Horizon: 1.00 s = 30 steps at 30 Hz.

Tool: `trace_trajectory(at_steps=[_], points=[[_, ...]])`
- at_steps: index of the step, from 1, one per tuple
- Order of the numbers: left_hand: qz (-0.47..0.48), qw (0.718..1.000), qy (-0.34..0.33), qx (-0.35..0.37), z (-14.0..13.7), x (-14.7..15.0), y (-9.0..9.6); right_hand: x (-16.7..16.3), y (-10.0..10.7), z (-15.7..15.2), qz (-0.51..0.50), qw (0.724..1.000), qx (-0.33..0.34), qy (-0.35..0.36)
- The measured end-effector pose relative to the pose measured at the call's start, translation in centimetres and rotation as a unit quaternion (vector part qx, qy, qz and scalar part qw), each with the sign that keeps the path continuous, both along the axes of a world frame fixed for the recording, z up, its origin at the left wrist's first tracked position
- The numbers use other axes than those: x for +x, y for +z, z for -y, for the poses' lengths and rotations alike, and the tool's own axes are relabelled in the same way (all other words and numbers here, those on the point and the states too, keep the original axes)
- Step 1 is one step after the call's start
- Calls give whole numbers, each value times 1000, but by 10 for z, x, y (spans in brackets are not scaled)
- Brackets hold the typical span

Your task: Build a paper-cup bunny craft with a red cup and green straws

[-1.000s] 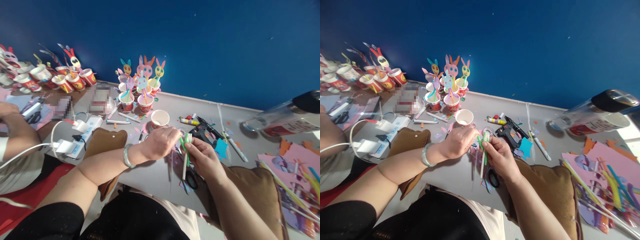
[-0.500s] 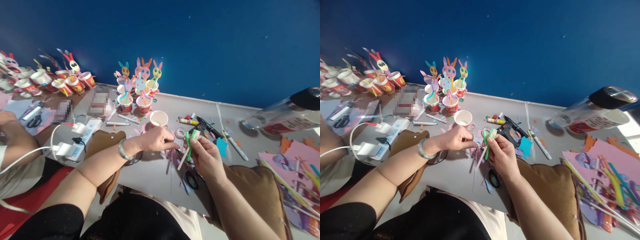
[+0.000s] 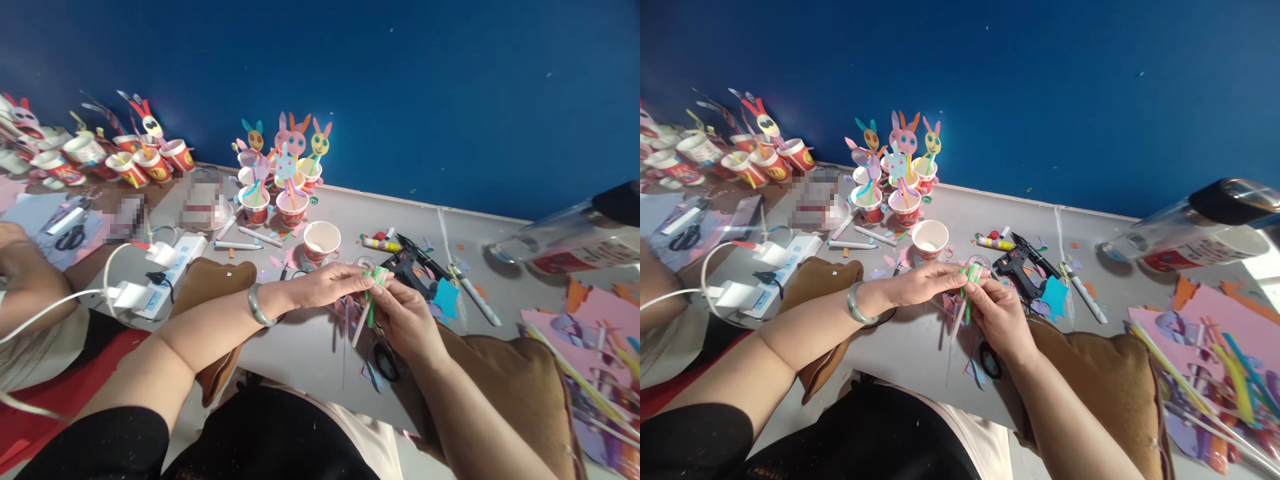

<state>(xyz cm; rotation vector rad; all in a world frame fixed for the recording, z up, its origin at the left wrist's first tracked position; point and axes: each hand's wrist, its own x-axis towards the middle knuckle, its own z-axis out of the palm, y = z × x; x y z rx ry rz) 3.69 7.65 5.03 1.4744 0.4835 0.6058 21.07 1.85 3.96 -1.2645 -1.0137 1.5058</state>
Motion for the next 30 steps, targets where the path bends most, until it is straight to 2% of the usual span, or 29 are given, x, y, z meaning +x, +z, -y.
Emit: trace_trajectory(at_steps=[3,6,14,16,20,23,27,30], points=[[12,997,1,-72,-1,1,-1,-2,-3,-1,-22,1000,-16,15],[35,994,13,-105,-1,2,-2,-3,-6,-1,-20,999,-12,30],[61,975,126,-171,-5,3,-4,-6,-7,1,118,985,124,20],[51,975,142,-163,-6,3,-7,-5,-9,2,135,982,135,11],[1,981,179,-69,-8,2,-17,-4,-14,3,189,970,152,-9],[-34,983,176,-41,-9,1,-23,-3,-14,4,208,962,171,-44],[-92,981,170,-29,-7,0,-18,-1,-12,3,221,952,195,-78],[-96,985,143,-29,-5,1,-10,0,-11,2,218,950,209,-79]])
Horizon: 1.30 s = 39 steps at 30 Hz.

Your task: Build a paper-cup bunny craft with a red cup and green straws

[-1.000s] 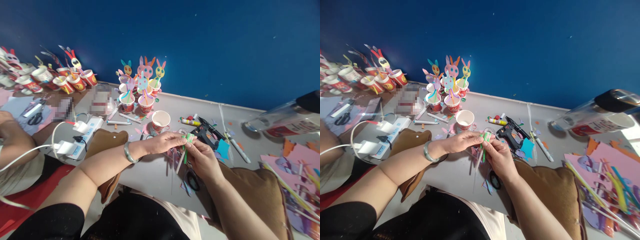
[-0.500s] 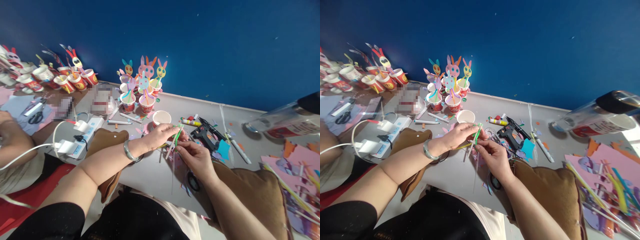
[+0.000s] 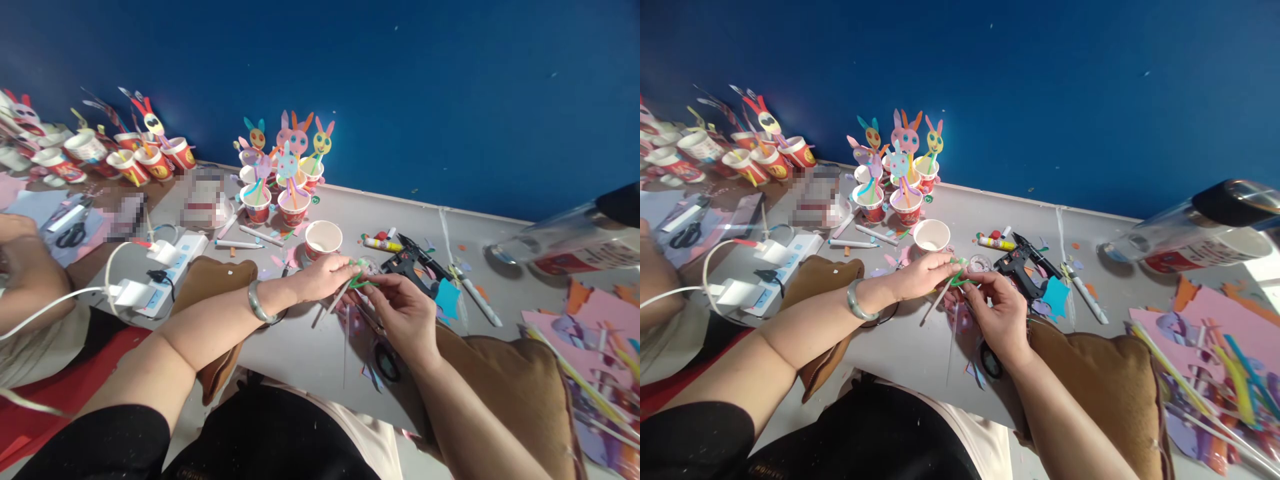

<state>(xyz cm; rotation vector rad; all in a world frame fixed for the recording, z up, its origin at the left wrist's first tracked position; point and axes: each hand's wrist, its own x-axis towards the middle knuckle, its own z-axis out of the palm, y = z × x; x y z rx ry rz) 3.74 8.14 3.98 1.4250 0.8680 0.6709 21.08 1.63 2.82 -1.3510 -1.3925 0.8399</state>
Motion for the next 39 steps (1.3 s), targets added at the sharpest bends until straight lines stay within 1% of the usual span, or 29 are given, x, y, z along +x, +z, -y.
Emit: trace_trajectory(at_steps=[5,7,12,14,18,21,26,30,35,37,39], points=[[46,992,-60,-101,4,3,5,0,1,-2,-37,999,-2,-1],[59,987,-83,-122,5,3,4,0,2,-4,-69,998,-15,2],[80,985,-115,-97,7,3,1,2,2,-9,-115,992,-55,20],[98,981,-127,-110,8,3,1,4,0,-10,-121,990,-64,23],[119,968,-152,-159,9,0,5,8,-4,-12,-121,990,-65,24],[111,963,-172,-173,9,-4,8,9,-4,-13,-106,992,-59,28],[60,963,-230,-126,5,-9,10,9,2,-13,-63,996,-29,52],[56,957,-252,-132,3,-10,8,8,6,-10,-80,992,-56,77],[51,946,-302,-108,5,-8,8,7,10,-4,-116,982,-97,116],[40,942,-307,-128,6,-6,8,6,11,-2,-115,980,-103,124],[38,941,-298,-153,8,-5,6,4,11,-1,-102,982,-96,125]])
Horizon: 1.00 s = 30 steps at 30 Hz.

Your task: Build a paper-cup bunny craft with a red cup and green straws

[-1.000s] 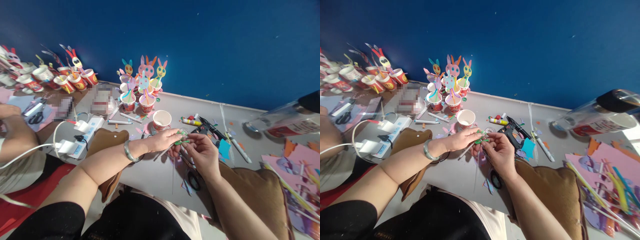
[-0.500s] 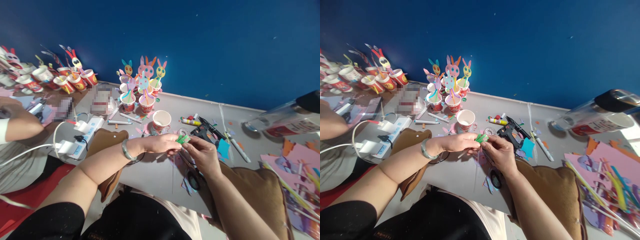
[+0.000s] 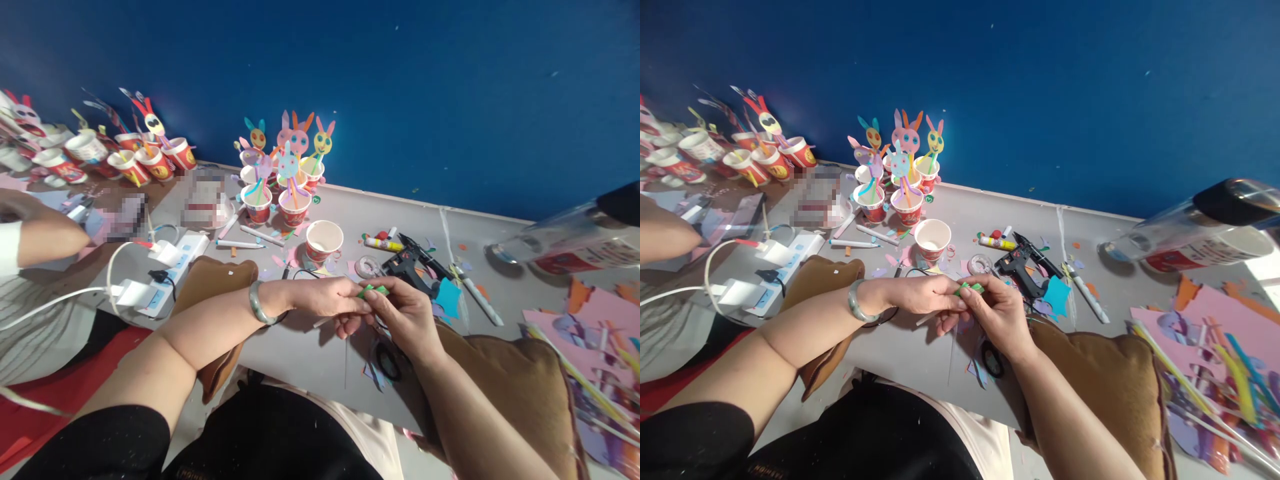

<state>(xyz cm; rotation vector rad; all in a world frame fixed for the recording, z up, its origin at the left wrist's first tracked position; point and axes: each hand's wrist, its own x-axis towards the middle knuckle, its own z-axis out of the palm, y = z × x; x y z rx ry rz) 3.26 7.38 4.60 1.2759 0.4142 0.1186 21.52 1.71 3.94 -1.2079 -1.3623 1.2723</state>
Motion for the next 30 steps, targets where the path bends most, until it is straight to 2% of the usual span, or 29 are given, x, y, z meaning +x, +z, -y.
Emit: trace_trajectory(at_steps=[8,11,16,22,25,30], points=[[-21,998,62,-15,-2,4,-9,5,-5,-2,124,987,89,-41],[-37,995,86,41,-6,2,-9,6,-5,-5,157,979,110,-67],[-51,985,98,136,-12,-2,-3,6,-8,-8,152,981,98,-71],[-52,980,88,170,-14,-4,-2,6,-9,-7,153,982,98,-57],[-42,985,91,138,-11,-3,-5,5,-7,-6,148,984,89,-53],[-34,994,96,24,-5,2,-8,6,-3,-5,154,983,81,-51]])
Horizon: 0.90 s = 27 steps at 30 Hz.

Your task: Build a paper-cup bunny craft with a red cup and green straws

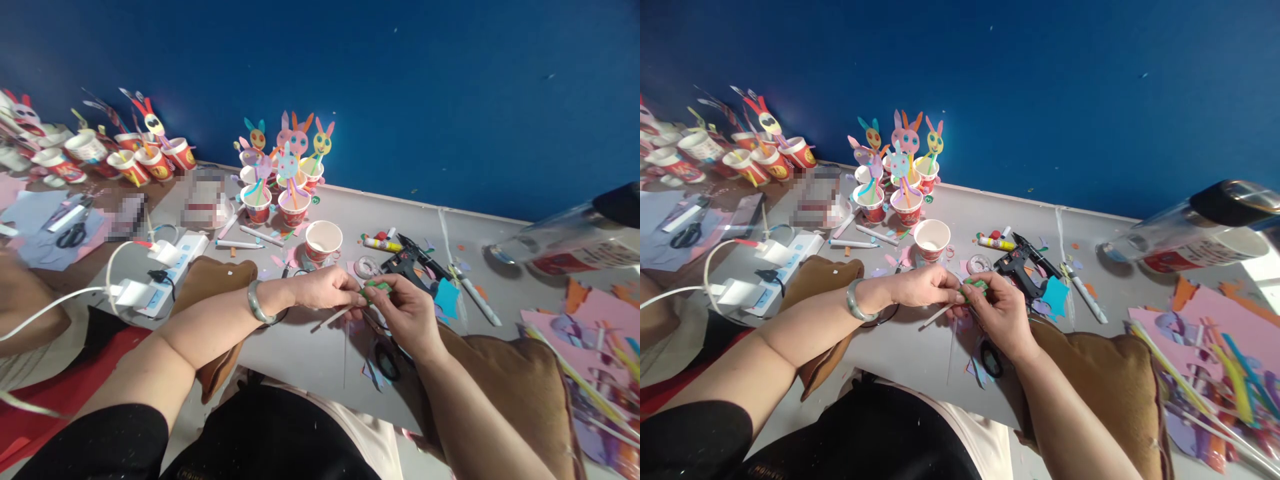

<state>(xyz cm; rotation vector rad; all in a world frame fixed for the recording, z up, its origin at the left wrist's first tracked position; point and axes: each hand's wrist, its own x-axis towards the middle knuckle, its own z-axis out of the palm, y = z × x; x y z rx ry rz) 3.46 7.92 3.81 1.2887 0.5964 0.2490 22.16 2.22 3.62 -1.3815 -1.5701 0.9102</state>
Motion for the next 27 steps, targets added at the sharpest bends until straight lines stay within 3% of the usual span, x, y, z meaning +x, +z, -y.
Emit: trace_trajectory(at_steps=[8,14,21,27], points=[[-23,997,79,7,-2,0,3,1,-5,-2,36,999,16,-21],[-1,997,65,44,-5,-4,3,1,-3,-3,11,1000,-2,-2],[13,997,64,-44,-3,-2,4,5,-2,-2,12,1000,0,17],[-17,998,60,25,-3,0,-5,-2,1,1,26,999,7,24]])
